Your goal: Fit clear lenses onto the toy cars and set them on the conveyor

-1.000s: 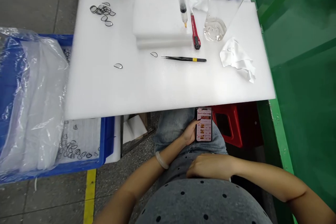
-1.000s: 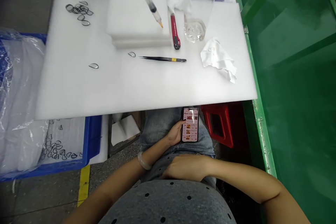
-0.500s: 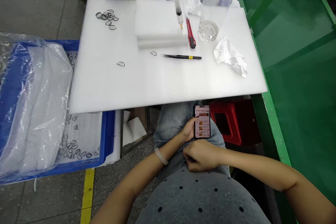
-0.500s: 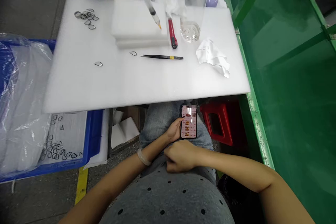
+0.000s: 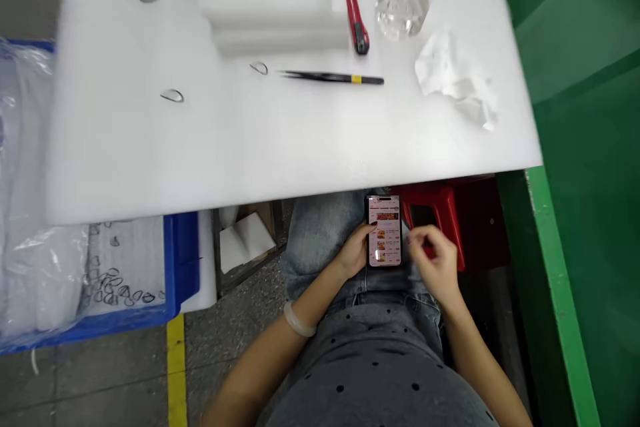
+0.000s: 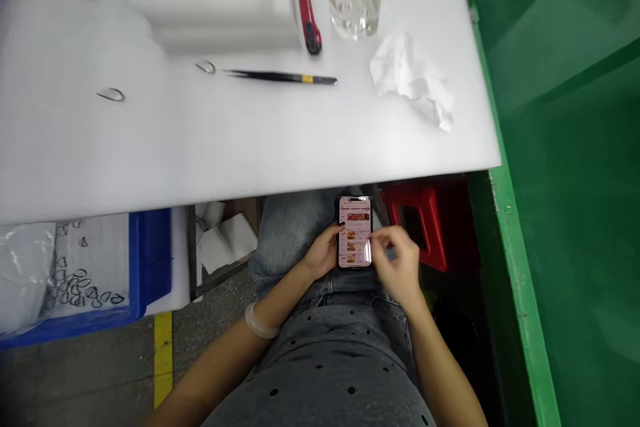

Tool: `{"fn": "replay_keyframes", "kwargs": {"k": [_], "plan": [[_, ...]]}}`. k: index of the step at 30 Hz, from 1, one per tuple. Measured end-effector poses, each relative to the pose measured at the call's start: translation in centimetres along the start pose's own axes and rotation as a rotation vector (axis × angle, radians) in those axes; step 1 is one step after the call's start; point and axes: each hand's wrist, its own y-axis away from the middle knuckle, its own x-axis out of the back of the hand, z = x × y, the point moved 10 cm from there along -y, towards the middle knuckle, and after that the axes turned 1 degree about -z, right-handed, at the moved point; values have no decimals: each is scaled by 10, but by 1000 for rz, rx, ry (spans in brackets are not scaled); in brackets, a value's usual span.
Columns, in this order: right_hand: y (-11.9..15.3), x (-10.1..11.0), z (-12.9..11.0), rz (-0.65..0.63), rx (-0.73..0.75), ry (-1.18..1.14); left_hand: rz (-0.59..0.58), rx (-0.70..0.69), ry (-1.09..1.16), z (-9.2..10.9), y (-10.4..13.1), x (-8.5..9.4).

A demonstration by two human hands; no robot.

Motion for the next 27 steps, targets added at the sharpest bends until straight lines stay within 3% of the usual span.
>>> {"fn": "replay_keyframes", "kwargs": {"k": [2, 6, 11, 21, 27], "plan": [[-4, 6, 34, 129, -125, -109, 6, 19, 5, -2, 1, 3], [-10, -34, 66, -79, -270, -407, -22, 28, 11, -1, 1, 0], [-8, -41, 73, -124, -318, -529, -15, 47, 16, 1, -2, -2], [-10, -38, 75, -131, -206, -482, -24, 82, 38, -1, -4, -5], [-12, -39, 78, -178, -262, -596, -26, 82, 23, 0, -6, -4]]}}
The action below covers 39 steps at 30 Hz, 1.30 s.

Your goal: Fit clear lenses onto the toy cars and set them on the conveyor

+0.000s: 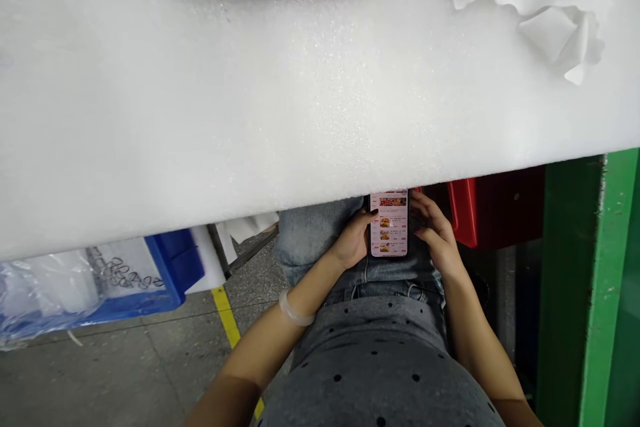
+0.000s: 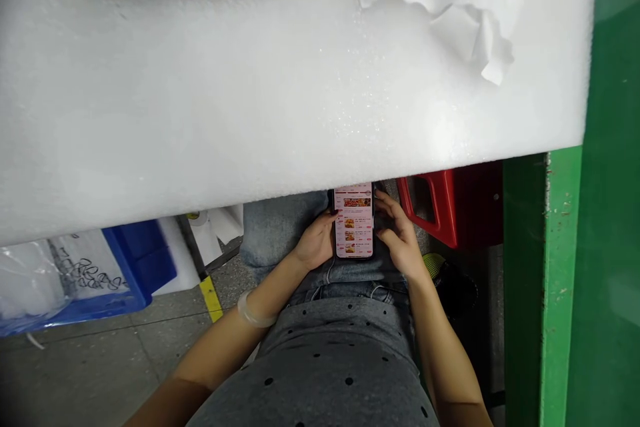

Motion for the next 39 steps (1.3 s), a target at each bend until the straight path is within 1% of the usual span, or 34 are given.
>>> {"fn": "replay_keyframes", "kwargs": {"k": [2, 5, 8, 15, 20, 29, 39], "plan": [[-1, 2, 1, -5, -22, -33, 5, 12, -5, -1, 0, 3], [-2, 5, 2, 16, -42, -1, 15, 44, -1, -4, -1, 6], [-2, 5, 3, 27, -53, 33, 0, 68, 14, -7, -1, 5], [-3, 2, -2, -15, -44, 91, -33, 29, 27, -3, 0, -3], [-3, 4, -6, -17, -20, 168, -24, 11, -23, -3, 1, -3], [-1, 2, -9, -18, 45, 226, -38, 20, -19, -5, 0, -2], [-2, 2, -13, -13, 58, 278, -33, 4, -32, -4, 1, -2]]}}
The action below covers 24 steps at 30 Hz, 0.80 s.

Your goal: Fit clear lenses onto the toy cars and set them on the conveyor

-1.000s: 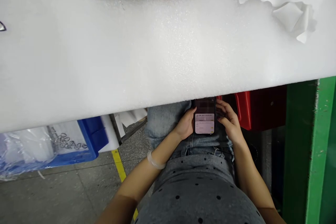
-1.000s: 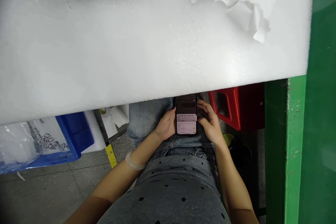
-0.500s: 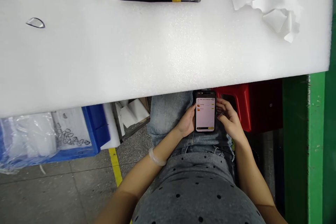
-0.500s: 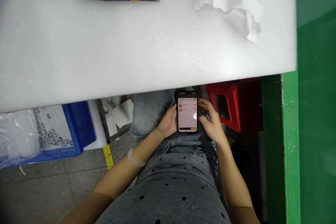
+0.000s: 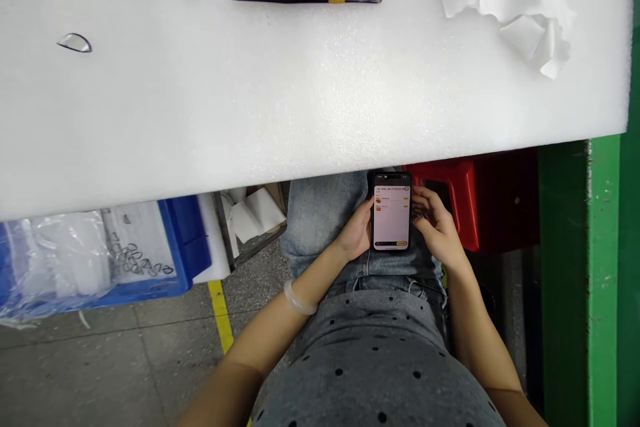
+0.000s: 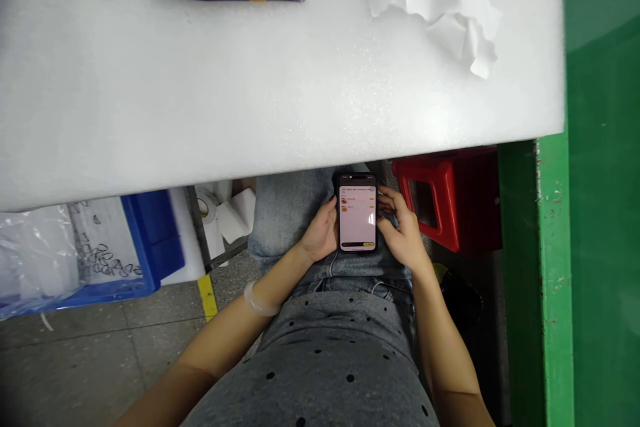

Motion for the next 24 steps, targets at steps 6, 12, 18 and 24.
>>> {"fn": "replay_keyframes", "kwargs": {"k": [6, 12, 18, 24], "plan": [[0, 0, -1, 1, 0, 15, -8, 7, 3, -2, -1, 1], [-1, 0, -2, 1, 0, 15, -6, 9, -11, -2, -2, 2], [-2, 1, -1, 2, -5, 14, 12, 11, -9, -2, -2, 3], [-4, 2, 2, 38, -31, 22, 15, 10, 11, -2, -2, 4]]}}
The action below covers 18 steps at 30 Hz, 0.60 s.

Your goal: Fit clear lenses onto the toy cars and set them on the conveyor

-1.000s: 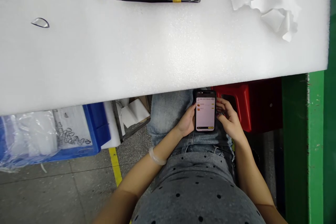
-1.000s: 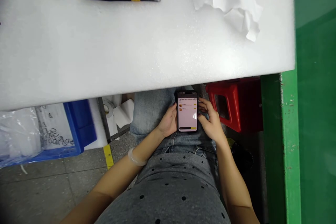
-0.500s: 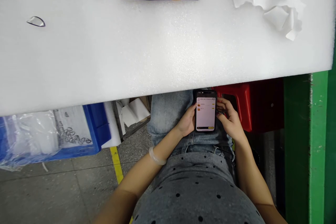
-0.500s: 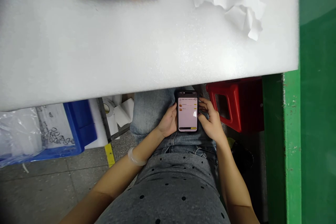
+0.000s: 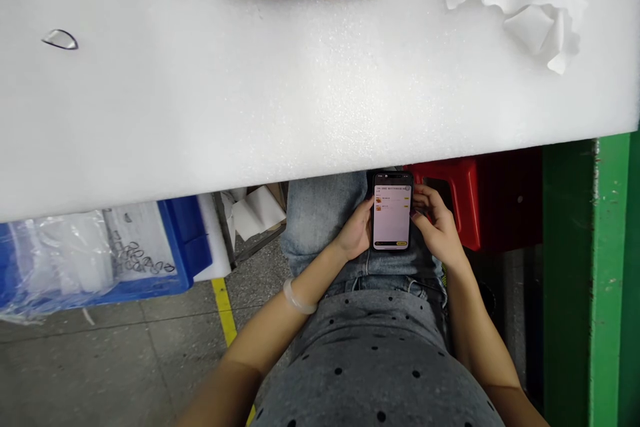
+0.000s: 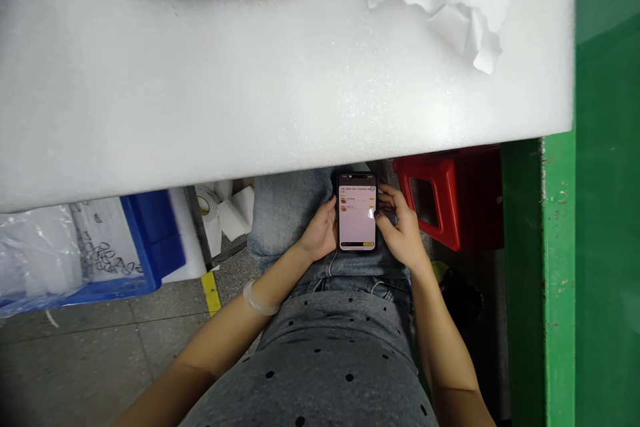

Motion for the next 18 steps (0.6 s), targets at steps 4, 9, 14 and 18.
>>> {"fn": "replay_keyframes", "kwargs": {"k": [4, 9, 14, 18], "plan": [[-5, -3, 0, 40, -28, -10, -3, -11, 31, 0, 0, 1], [-9, -5, -2, 87, -57, -23, -14, -32, 35, 1, -1, 0], [-9, -5, -2, 80, -60, -28, -19, -47, 26, 2, -1, 0], [-9, -3, 0, 112, -76, -25, -4, -37, 29, 0, -1, 2]]}}
